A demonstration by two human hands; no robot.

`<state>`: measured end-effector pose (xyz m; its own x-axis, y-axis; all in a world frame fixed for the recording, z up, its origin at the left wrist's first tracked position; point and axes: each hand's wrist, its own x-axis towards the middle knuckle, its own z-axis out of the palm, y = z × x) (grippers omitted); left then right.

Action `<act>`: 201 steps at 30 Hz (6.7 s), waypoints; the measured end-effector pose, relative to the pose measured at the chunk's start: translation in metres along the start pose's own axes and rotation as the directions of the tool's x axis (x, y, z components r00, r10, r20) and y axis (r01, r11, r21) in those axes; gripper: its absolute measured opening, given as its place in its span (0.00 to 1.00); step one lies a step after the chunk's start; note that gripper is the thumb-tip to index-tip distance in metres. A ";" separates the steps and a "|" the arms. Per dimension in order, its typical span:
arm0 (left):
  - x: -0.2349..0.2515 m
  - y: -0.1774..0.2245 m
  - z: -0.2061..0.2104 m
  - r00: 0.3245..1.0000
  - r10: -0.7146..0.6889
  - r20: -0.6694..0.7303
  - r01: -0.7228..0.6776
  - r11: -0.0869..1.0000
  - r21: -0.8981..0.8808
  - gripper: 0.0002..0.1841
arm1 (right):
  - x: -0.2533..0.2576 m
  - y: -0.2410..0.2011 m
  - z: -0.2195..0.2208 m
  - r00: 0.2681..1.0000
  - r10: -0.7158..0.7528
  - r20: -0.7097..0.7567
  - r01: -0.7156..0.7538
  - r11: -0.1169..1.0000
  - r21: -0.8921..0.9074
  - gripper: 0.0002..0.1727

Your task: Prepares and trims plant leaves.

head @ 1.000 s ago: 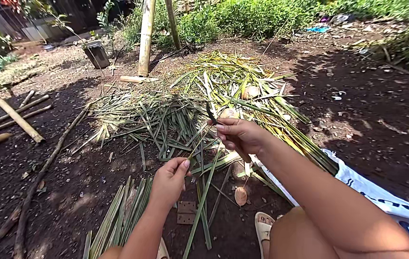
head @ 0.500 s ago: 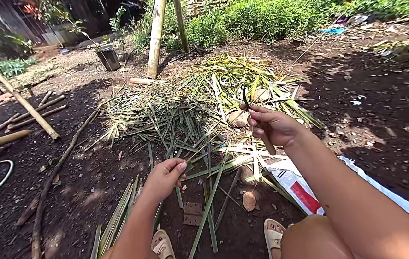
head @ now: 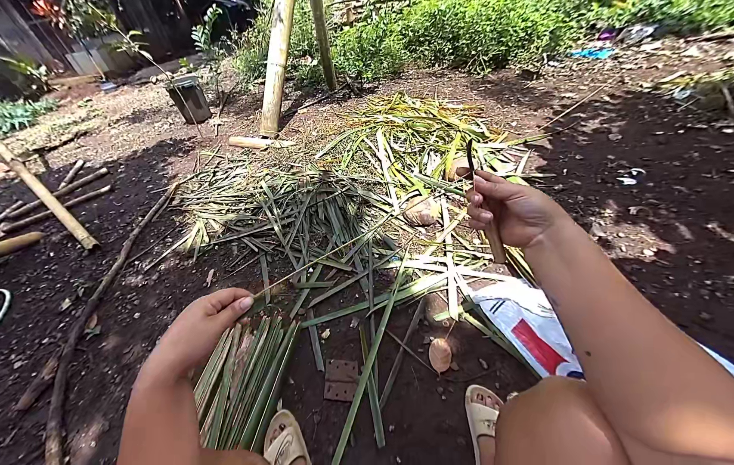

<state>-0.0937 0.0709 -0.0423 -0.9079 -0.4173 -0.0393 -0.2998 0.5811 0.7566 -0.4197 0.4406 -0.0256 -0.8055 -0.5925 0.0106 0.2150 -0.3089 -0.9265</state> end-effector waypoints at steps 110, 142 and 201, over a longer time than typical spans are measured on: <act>0.054 0.067 0.134 0.965 -0.262 -0.030 0.127 0.563 -0.816 0.09 | 0.005 0.109 0.122 0.908 0.349 0.230 -0.235 0.882 -0.409 0.17; 0.045 0.054 0.155 0.798 0.132 -0.587 -0.435 0.802 -0.410 0.05 | 0.004 0.112 0.142 0.933 0.332 0.136 0.067 0.210 -0.975 0.20; 0.033 0.053 0.143 0.618 0.250 -0.745 -0.689 0.629 -0.360 0.06 | 0.017 0.100 0.101 0.921 0.350 0.171 -0.374 0.918 0.136 0.16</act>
<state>-0.1812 0.1877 -0.0965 -0.4181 -0.6333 0.6513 0.5420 0.4015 0.7383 -0.3560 0.3249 -0.0800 -0.5725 -0.7809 -0.2500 0.5734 -0.1633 -0.8029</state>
